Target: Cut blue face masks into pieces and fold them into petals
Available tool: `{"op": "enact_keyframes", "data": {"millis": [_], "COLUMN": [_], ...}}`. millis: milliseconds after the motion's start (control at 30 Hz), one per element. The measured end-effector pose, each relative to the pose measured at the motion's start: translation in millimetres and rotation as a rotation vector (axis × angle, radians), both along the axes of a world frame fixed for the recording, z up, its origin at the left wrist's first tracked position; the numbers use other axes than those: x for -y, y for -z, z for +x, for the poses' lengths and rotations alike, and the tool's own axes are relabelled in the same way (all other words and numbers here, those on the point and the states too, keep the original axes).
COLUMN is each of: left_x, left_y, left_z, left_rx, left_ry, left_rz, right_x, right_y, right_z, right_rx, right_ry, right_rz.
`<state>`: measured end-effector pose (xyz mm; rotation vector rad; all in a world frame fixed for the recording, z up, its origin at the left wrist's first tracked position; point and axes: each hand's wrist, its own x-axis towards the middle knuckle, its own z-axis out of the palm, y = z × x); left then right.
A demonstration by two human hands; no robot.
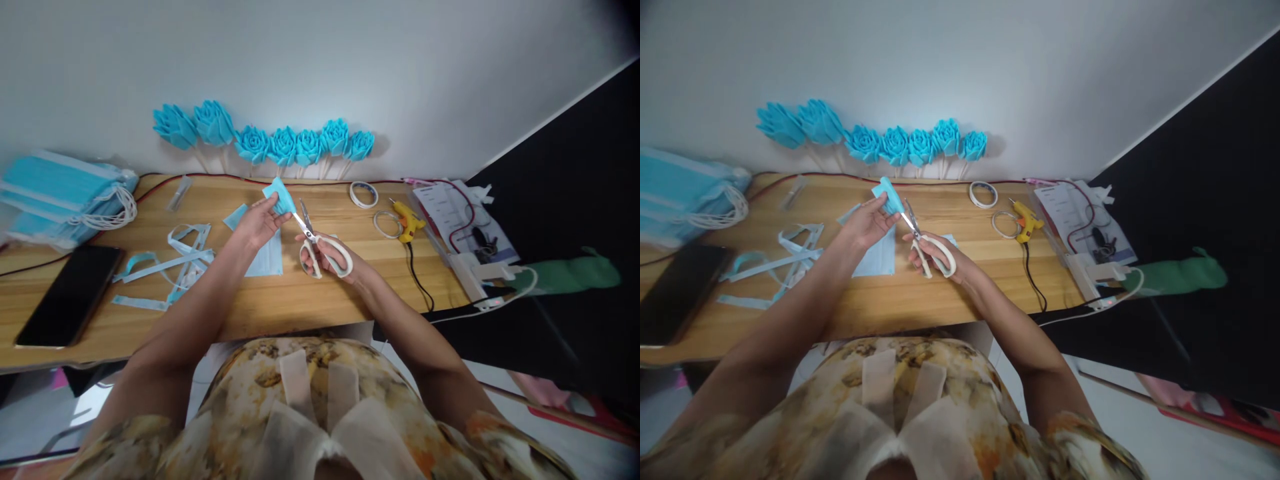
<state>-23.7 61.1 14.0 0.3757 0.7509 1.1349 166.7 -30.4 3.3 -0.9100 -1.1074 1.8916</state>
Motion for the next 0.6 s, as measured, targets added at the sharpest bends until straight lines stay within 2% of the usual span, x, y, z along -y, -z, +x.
{"op": "enact_keyframes", "data": {"millis": [233, 433, 600], "left_x": [3.0, -2.9, -3.3], "left_y": [-1.2, -0.5, -0.4], "left_z": [0.8, -4.4, -5.2], "left_rx": [-0.016, -0.029, -0.022], "left_ry": [0.078, 0.030, 0.008], "left_rz": [0.017, 0.014, 0.016], "right_x": [-7.2, -9.4, -12.8], "right_y": [-6.7, -16.4, -14.8], "right_z": [-6.3, -5.3, -6.5], "right_rx": [-0.060, -0.080, -0.057], "right_ry": [-0.015, -0.093, -0.097], "right_rz": [-0.028, -0.031, -0.054]}}
